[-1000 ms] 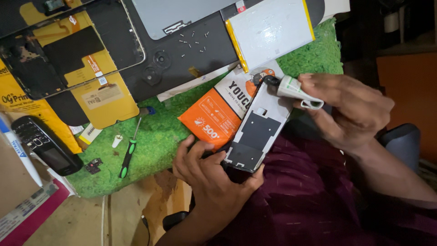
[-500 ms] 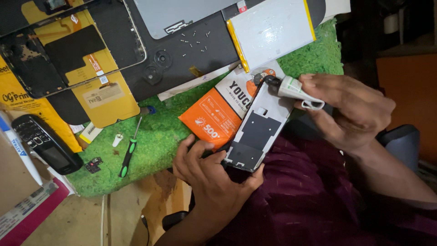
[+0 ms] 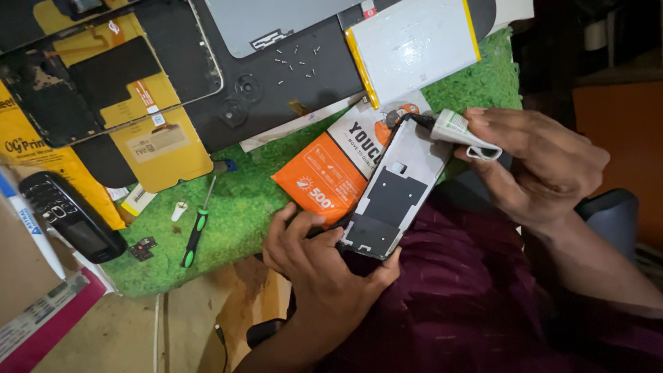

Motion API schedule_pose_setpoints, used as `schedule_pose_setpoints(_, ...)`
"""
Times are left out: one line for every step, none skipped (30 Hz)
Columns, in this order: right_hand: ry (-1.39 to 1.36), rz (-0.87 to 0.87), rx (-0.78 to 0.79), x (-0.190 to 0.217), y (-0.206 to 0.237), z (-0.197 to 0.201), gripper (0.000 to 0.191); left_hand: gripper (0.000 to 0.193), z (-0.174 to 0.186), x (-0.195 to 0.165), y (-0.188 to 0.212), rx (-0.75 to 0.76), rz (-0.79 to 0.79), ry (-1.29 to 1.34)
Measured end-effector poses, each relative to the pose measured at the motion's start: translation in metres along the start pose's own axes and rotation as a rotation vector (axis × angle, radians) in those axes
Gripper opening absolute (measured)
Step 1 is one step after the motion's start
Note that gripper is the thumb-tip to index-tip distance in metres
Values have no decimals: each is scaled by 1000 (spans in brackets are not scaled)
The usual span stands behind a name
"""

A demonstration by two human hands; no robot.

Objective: The person holds a disassembled phone frame and rotates it while working on it, then picks up a tube of adhesive, opens it, and squeezes adhesive along the edges of the phone frame, steadying the frame with the other hand. The person continues applying adhesive around the frame perimeter until the clip ends.

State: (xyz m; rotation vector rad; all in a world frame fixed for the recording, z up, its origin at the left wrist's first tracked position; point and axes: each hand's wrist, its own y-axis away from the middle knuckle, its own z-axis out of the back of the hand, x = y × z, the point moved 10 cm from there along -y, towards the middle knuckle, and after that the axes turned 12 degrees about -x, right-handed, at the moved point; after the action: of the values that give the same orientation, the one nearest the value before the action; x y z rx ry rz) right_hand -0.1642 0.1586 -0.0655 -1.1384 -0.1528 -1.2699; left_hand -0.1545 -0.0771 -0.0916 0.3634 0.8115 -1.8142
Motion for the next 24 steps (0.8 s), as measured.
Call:
schedule_pose_setpoints(6,-4,2,-1,0,0,20,69,0,0,0,-2,0,-4)
schedule_pose_setpoints(2,3,-4,0,1,1,21,70,0,0,0,-9,1,-9)
schedule_pose_setpoints(-3,11,-8,0,1,1,22,70,0,0,0,-9,-2,-6)
schedule_pose_setpoints(-7,16,-13,0,1,1,23,70,-1,0,0,-7,-5,-3)
schedule_pose_setpoints(-18,12,-10,-1,1,1,22,70,-1,0,0,0,-9,0)
schedule_pose_setpoints(-31,9,-7,-2,1,1,21,70,-1,-1,1,1,-10,0)
schedule_pose_setpoints(-43,8,-5,-3,1,1,21,70,-1,-1,1,-2,-12,0)
schedule_pose_setpoints(-42,14,-6,-3,1,1,20,70,-1,-1,1,-5,-13,-1)
schedule_pose_setpoints(-41,19,-7,-3,1,1,20,70,-2,-1,1,-5,-16,-2)
schedule_pose_setpoints(-40,25,-8,-2,1,1,19,70,-2,-1,1,-5,-20,-3)
schedule_pose_setpoints(-39,25,-11,-2,1,1,19,70,-2,-1,1,-5,-23,-4)
schedule_pose_setpoints(-37,26,-15,-2,1,1,19,70,-2,0,1,-6,-20,-5)
schedule_pose_setpoints(-36,28,-19,-2,2,1,19,69,-2,0,1,-7,-17,-5)
schedule_pose_setpoints(-37,32,-18,-2,2,1,19,69,-2,0,1,-8,-15,-6)
schedule_pose_setpoints(-39,37,-17,-2,2,1,19,69,-2,0,1,-7,-14,-4)
schedule_pose_setpoints(-40,40,-16,-2,3,1,20,70,-2,0,2,-6,-13,-2)
schedule_pose_setpoints(-56,25,-18,-3,3,1,20,70,-2,0,2,-3,-12,-1)
schedule_pose_setpoints(-72,10,-21,-5,3,1,20,70,-2,-1,2,-6,-12,-8)
schedule_pose_setpoints(-88,-1,-25,-6,3,1,20,70,-2,-1,1,-11,-12,-16)
schedule_pose_setpoints(-84,-9,-19,-7,3,0,20,70,-2,-1,1,-18,-12,-24)
schedule_pose_setpoints(-81,-21,-12,-8,4,-1,20,70,-3,-1,1,-14,-12,-15)
schedule_pose_setpoints(-78,-34,-5,-9,4,-2,20,70,-2,-1,1,-8,-12,-6)
schedule_pose_setpoints(-90,-22,-11,-7,4,-2,20,71,-3,-1,1,-4,-12,3)
schedule_pose_setpoints(-101,-8,-19,-6,4,-2,21,71,-3,-1,1,-3,-11,4)
